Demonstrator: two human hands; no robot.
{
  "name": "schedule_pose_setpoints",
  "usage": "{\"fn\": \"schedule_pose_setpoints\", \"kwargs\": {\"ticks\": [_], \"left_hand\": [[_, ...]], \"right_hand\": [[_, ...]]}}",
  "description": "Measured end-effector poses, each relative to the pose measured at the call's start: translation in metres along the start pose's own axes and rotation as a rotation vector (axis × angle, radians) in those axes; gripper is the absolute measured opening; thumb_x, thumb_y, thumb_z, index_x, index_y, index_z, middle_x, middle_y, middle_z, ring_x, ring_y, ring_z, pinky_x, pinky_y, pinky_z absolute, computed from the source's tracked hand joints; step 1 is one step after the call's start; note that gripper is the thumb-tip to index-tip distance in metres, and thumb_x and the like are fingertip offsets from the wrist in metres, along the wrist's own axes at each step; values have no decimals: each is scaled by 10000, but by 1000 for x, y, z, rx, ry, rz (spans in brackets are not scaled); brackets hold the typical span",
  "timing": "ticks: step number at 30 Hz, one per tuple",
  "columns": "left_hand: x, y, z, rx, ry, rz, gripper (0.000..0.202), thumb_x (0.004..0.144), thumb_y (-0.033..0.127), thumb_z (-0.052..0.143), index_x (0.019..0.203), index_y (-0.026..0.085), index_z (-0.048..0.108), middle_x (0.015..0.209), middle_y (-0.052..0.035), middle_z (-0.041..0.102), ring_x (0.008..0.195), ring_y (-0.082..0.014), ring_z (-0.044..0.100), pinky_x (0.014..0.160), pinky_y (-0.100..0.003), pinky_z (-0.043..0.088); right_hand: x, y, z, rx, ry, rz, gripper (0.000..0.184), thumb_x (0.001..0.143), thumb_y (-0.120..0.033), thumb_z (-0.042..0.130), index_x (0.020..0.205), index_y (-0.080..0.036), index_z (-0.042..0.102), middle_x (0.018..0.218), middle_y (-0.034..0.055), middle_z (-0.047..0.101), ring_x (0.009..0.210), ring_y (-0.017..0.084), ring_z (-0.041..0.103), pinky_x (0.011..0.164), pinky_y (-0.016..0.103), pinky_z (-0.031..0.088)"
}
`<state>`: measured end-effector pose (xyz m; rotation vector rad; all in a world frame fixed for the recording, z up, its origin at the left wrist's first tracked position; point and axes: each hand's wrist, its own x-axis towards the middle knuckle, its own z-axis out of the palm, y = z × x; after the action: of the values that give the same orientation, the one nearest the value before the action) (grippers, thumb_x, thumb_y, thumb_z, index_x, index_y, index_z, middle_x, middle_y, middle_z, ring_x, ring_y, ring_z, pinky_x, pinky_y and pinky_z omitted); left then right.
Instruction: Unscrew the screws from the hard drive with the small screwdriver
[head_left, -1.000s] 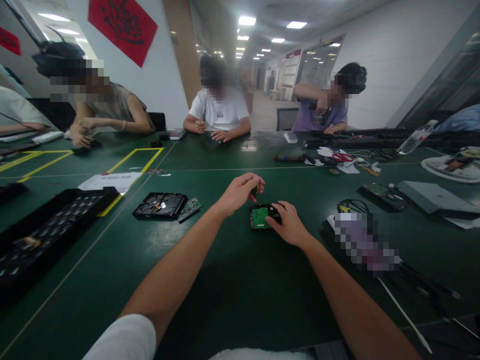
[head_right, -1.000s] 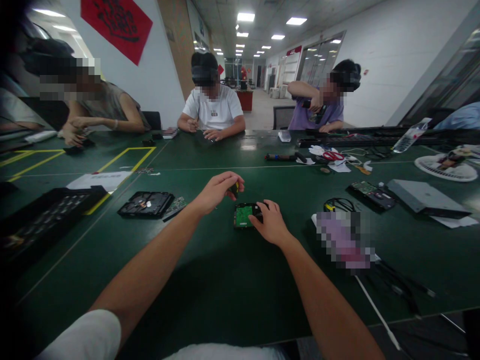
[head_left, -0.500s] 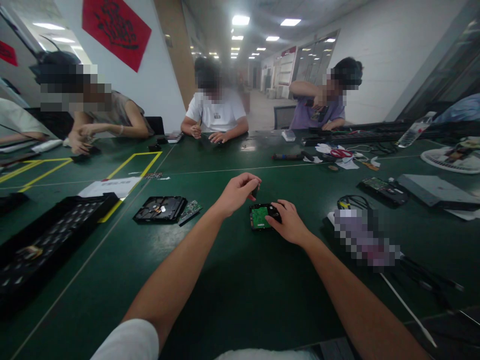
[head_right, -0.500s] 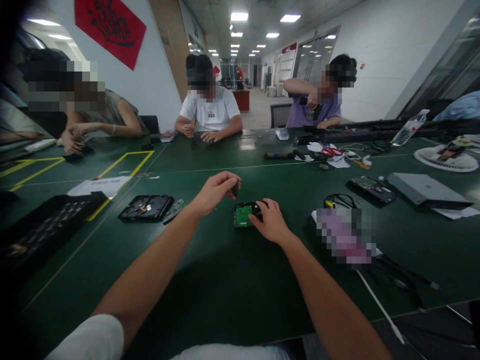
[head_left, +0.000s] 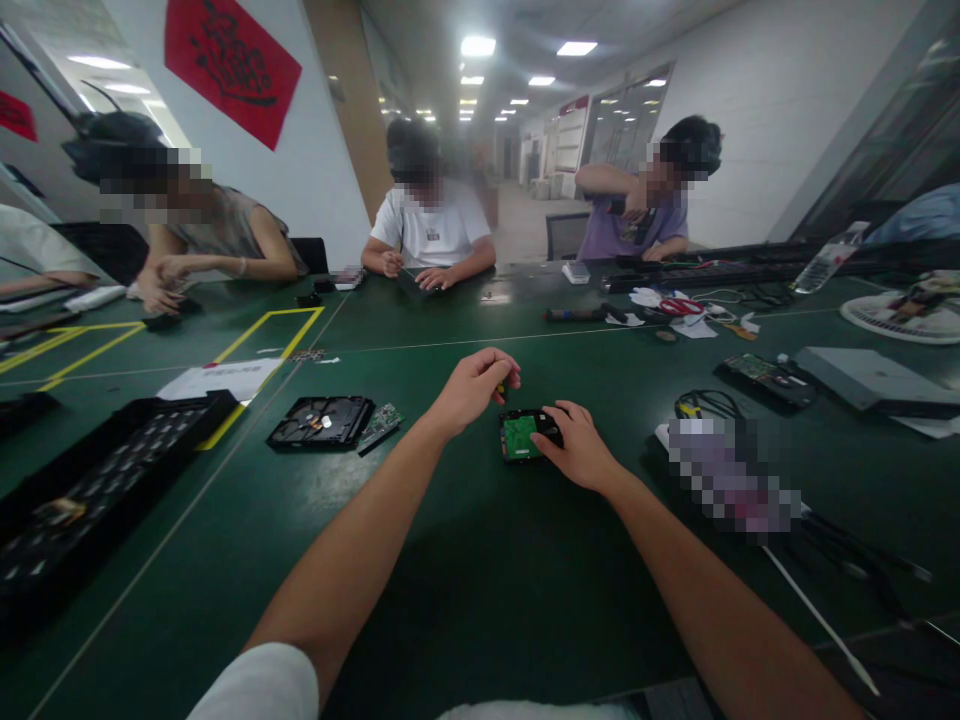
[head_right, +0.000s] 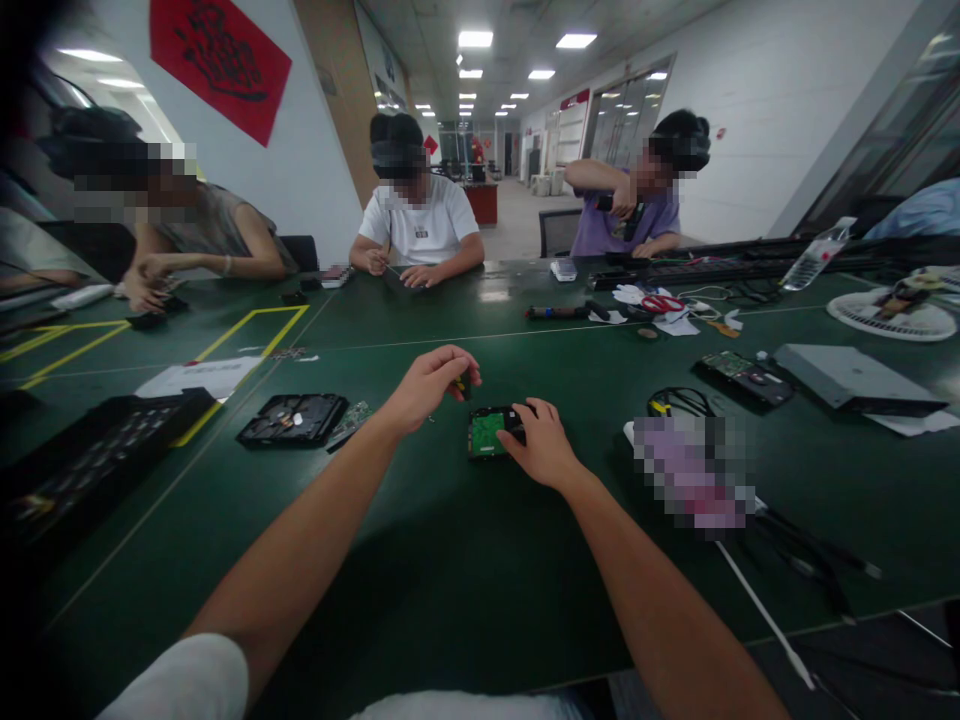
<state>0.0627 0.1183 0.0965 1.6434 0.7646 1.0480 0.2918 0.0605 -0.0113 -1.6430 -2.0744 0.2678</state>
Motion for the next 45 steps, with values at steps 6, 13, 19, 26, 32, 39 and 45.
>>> {"fn": "schedule_pose_setpoints", "kwargs": {"ticks": [6, 13, 19, 26, 32, 39, 45], "left_hand": [[0, -1, 1, 2, -26, 2, 234, 957, 389, 571, 910, 175, 652, 884, -61, 698, 777, -148, 632, 587, -223, 493], [0, -3, 3, -7, -15, 34, 254, 956, 410, 585, 924, 170, 659, 881, -59, 690, 785, -143, 631, 597, -215, 492], [4, -9, 1, -24, 8, 69, 257, 956, 415, 591, 942, 167, 656, 903, -54, 681, 830, -150, 638, 643, -225, 526], [8, -16, -5, -39, 47, 71, 281, 965, 445, 593, 977, 174, 665, 918, -57, 680, 840, -152, 638, 663, -236, 548], [10, -20, -5, -32, 54, 82, 307, 971, 465, 595, 1017, 170, 670, 932, -62, 677, 854, -153, 637, 671, -235, 550], [12, -22, -7, -39, 68, 74, 314, 964, 480, 605, 1007, 176, 673, 922, -58, 672, 858, -157, 639, 674, -242, 559], [14, -23, -8, -17, 50, 81, 328, 965, 486, 605, 1029, 173, 680, 931, -63, 676, 866, -160, 642, 672, -244, 565]], "right_hand": [[0, -4, 3, -11, 47, 26, 605, 960, -567, 578, 1446, -206, 562, 1490, 176, 488, 1433, 370, 390, 1175, 552, 369], [5, -8, 10, -64, 125, 51, 572, 970, -573, 542, 1404, -205, 599, 1446, 168, 522, 1377, 367, 439, 1130, 539, 412], [17, -4, 15, -80, 211, 19, 523, 952, -537, 585, 1330, -181, 651, 1381, 180, 573, 1323, 363, 487, 1116, 535, 427], [32, 10, 15, -71, 170, -69, 536, 955, -564, 583, 1357, -211, 623, 1390, 153, 585, 1318, 345, 497, 1102, 540, 440], [51, 16, 16, -77, 104, -126, 538, 965, -562, 569, 1360, -200, 613, 1404, 145, 584, 1323, 333, 503, 1108, 528, 434], [57, 22, 23, -43, 124, -117, 577, 972, -577, 551, 1411, -203, 571, 1439, 139, 583, 1363, 331, 500, 1144, 540, 408], [54, 21, 23, -50, 134, -119, 590, 977, -583, 542, 1404, -176, 576, 1434, 156, 598, 1382, 334, 503, 1170, 532, 393]]}}
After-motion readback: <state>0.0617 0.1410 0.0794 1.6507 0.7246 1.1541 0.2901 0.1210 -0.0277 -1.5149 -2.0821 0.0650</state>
